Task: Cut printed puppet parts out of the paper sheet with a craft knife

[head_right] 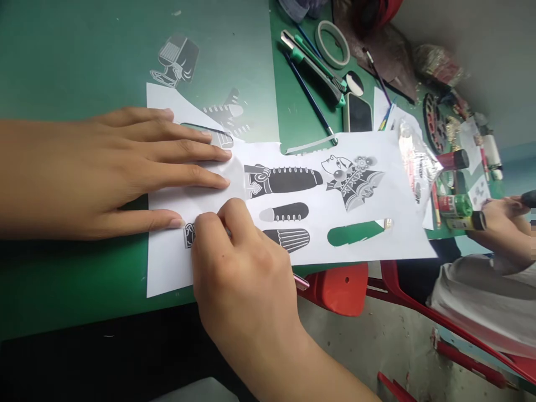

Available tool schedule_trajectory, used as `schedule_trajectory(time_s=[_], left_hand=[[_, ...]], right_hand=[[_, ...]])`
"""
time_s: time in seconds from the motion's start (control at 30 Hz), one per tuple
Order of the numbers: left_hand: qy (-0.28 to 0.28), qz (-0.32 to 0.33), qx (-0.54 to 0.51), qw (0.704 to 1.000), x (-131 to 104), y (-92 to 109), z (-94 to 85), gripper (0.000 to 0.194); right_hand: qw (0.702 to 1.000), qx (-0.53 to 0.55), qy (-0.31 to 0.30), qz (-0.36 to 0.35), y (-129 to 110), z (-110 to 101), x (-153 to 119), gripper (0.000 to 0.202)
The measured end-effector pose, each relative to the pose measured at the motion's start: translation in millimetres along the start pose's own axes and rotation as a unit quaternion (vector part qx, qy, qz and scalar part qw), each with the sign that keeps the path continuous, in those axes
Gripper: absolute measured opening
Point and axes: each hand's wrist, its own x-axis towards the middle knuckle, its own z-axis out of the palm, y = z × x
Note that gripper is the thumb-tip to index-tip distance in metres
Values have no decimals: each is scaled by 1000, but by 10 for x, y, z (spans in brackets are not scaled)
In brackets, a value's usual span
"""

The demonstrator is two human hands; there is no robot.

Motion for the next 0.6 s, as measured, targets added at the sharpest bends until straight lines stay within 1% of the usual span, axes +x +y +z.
schedule_trajectory(time_s=[0.17, 0.3, 0.4, 0.5, 0.6], left_hand=[[-9, -3, -12, 1000, 6, -11, -8, 60], [3, 9, -11, 1000, 0, -21, 15, 59], [-1, 0, -7, 1000, -3, -17, 31, 59], [-8, -7, 8, 1000, -6, 25, 19, 59], [2, -30, 55, 998, -9, 126, -24, 63]], right_hand=[[1000, -14, 8, 22, -53, -5, -10, 19], [999, -23, 13, 36, -103, -4, -7, 19], [998, -29, 20, 46, -140, 1, -15, 20], [999, -23, 16, 39, -117, -2, -11, 19], [1000, -2, -12, 4, -4, -22, 37, 18]])
